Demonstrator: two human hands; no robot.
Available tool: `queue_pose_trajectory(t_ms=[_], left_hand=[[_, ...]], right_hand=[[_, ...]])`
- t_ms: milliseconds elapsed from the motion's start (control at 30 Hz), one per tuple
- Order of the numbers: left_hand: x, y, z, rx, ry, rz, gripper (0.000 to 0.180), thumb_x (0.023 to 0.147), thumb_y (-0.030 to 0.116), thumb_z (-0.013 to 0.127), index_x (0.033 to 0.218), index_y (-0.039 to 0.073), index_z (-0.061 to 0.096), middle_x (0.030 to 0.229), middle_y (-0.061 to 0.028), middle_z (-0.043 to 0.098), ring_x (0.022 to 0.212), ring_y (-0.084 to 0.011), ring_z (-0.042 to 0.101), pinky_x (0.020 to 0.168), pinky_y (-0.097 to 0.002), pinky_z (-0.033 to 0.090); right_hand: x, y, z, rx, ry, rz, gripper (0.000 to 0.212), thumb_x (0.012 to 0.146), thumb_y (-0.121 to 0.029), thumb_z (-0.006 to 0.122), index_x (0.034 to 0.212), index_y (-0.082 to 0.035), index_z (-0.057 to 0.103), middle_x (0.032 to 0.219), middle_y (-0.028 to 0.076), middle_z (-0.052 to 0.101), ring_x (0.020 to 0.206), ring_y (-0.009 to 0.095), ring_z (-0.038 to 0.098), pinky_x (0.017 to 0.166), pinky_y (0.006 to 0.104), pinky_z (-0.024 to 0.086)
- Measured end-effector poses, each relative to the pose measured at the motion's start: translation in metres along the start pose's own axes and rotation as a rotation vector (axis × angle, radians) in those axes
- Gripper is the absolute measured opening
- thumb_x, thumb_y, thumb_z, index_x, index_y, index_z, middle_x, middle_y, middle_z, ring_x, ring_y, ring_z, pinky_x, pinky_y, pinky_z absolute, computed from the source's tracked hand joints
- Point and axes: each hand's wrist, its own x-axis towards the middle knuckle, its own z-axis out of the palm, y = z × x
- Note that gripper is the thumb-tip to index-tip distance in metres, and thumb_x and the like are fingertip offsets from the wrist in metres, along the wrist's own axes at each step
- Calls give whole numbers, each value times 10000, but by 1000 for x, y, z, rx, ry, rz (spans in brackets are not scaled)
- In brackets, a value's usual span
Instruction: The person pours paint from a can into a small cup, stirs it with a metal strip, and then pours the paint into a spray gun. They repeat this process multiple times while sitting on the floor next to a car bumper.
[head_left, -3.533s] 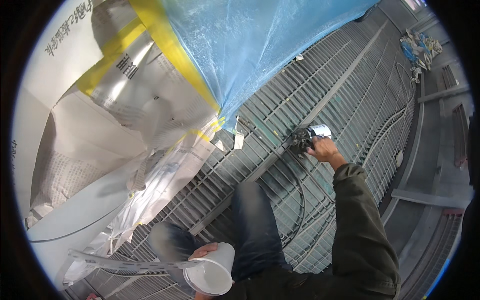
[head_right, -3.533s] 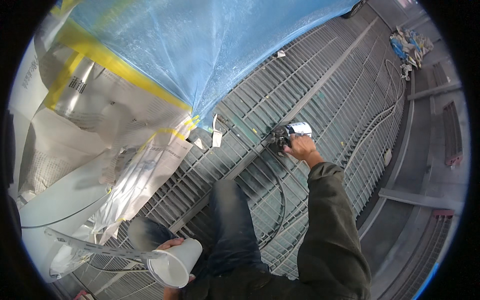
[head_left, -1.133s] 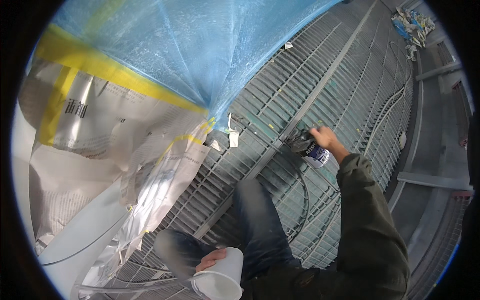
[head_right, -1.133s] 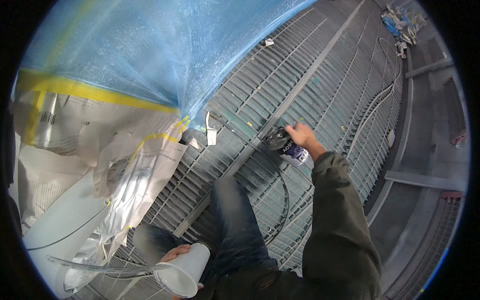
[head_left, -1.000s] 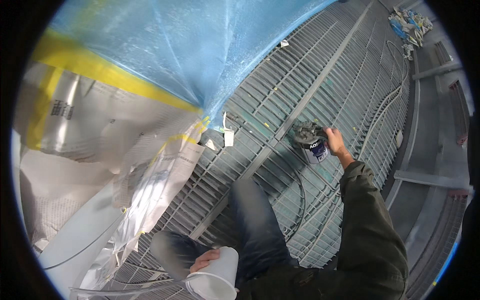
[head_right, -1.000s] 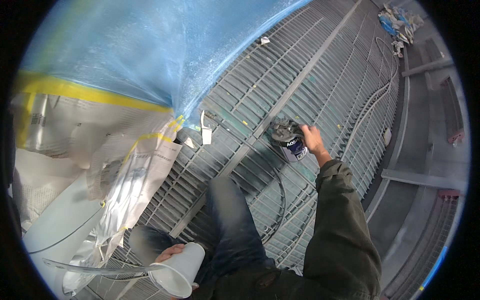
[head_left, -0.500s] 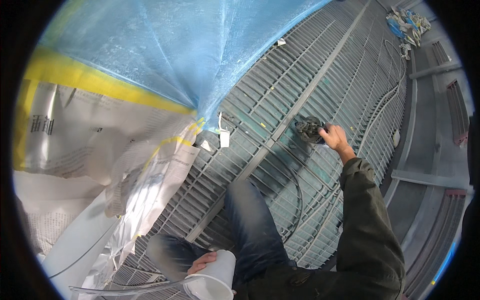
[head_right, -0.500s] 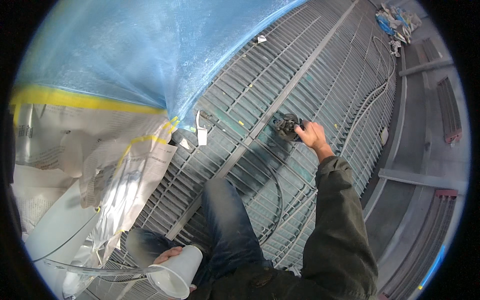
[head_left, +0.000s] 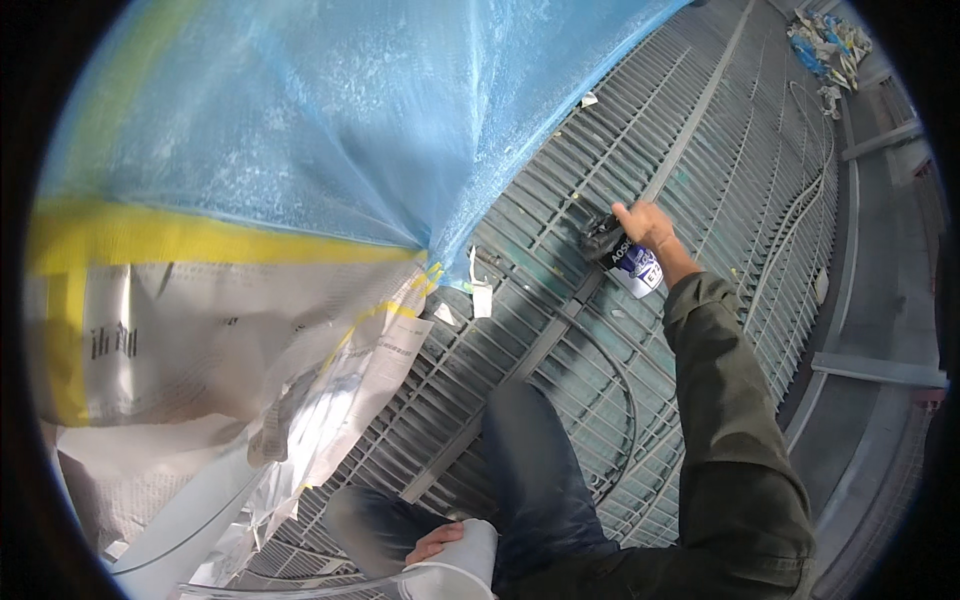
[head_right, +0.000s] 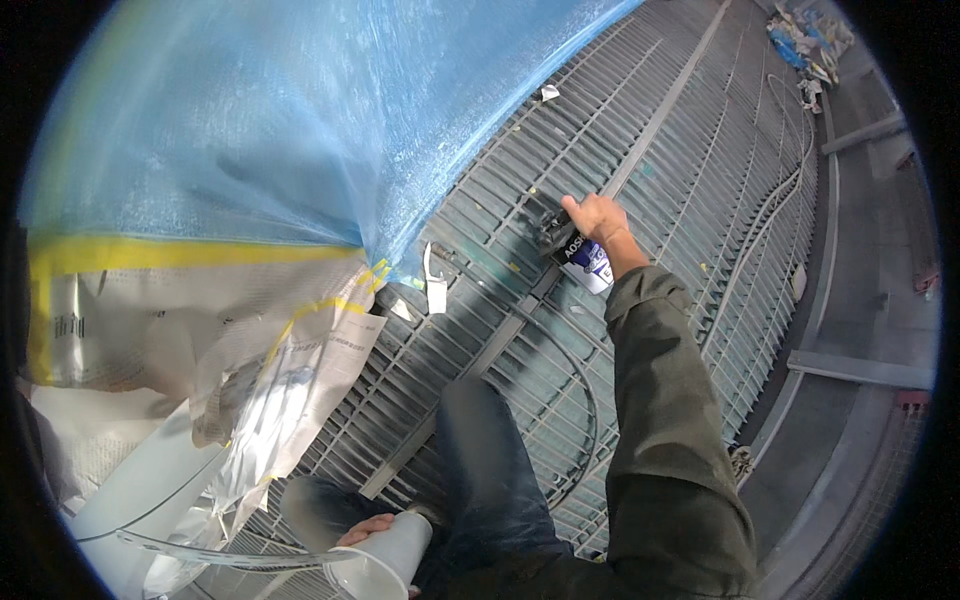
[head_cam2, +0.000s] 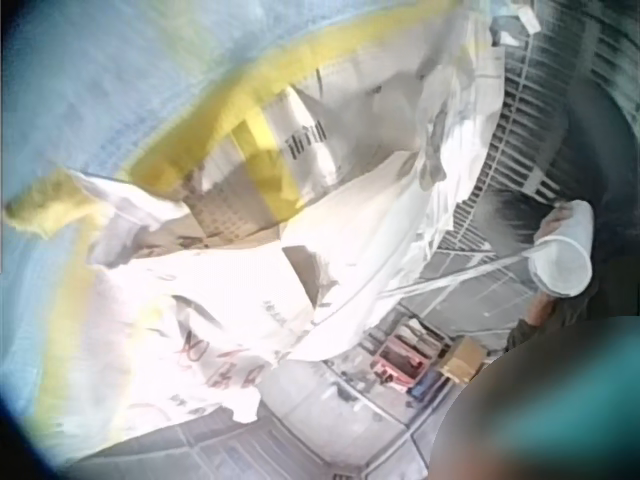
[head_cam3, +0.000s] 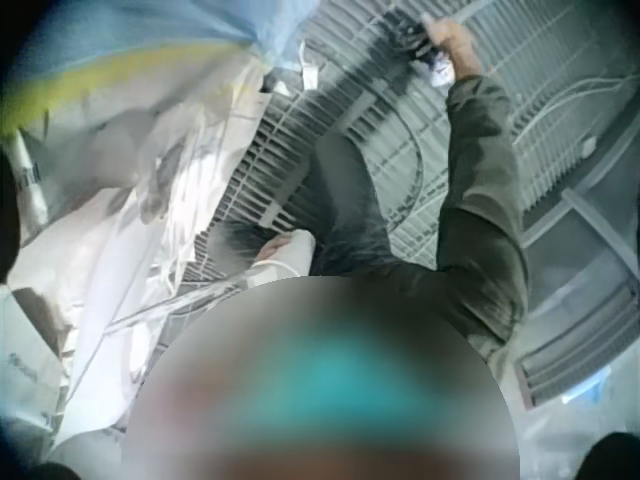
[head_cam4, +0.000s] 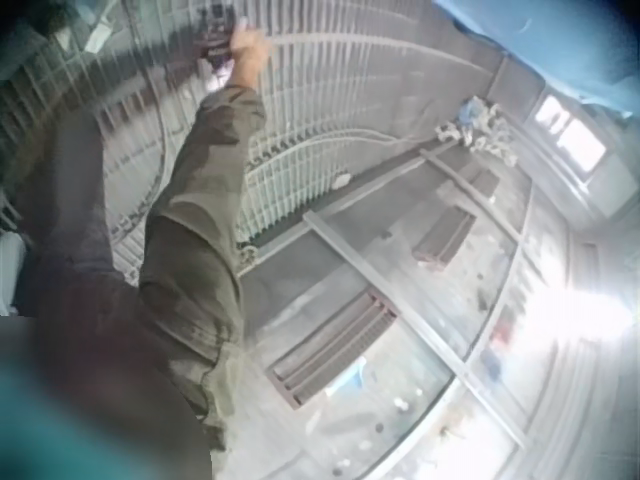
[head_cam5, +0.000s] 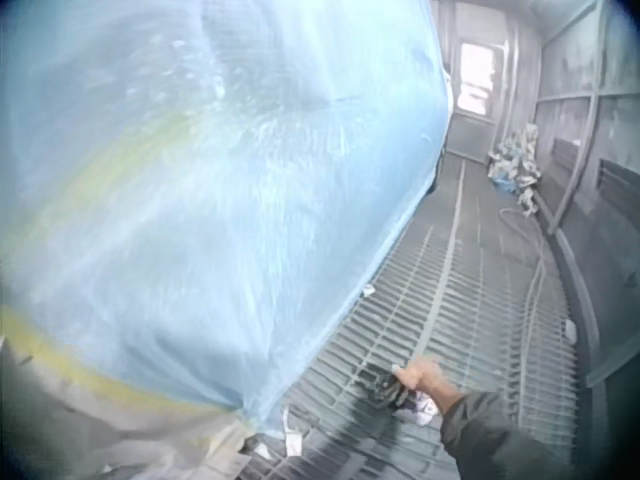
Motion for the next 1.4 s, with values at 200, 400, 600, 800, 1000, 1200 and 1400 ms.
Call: queue_pose_trajectory(t_ms=[200,400,600,800,1000,1200,1400], left_hand=[[14,12,6,-31,17,1,936,695,425,937,1413,113,426,1383,-182,550,1251,-389,567,1071,-505,475],[17,6,6,-40,26,22,956,659,416,958,1399,109,437,1349,-176,571,1224,-381,585,1062,-487,485],[-15,-47,11,-394,178,153,576,909,313,762,1305,15,469,1216,-321,603,1145,-433,626,1013,-637,487],[-22,-70,22,-405,232,246,551,924,293,730,1312,3,467,1157,-339,624,1104,-434,649,994,-637,500],[-14,-14,16,-70,85,-44,951,664,413,960,1394,103,436,1332,-174,575,1212,-360,590,1037,-497,495],[-16,2,14,-5,150,49,929,715,474,910,1405,80,429,1330,-193,563,1218,-374,584,1045,-549,476],[-44,6,15,-186,244,-9,1091,570,413,996,1404,27,409,1293,-206,569,1229,-366,572,1030,-549,478]], right_hand=[[-2,-8,9,-10,67,132,754,970,-642,417,1070,27,749,1052,293,721,1038,447,695,902,500,548],[-2,-11,5,-13,73,162,736,982,-627,424,1077,27,746,1080,279,722,1060,440,692,912,502,542],[1,-3,2,-17,162,199,694,991,-605,426,1074,-2,759,1080,267,726,1063,444,691,912,513,542],[-12,30,-32,-243,199,69,697,976,-622,458,954,-1,774,957,264,733,935,441,711,806,510,561],[-36,41,-26,-145,272,36,759,945,-652,463,851,43,753,873,309,706,865,466,705,767,528,555],[-99,97,7,605,169,128,799,893,-701,562,757,73,707,662,218,668,647,325,686,657,454,527],[-234,45,-28,1098,-176,3,648,972,-622,538,717,-43,679,585,43,605,509,129,542,511,281,402]])
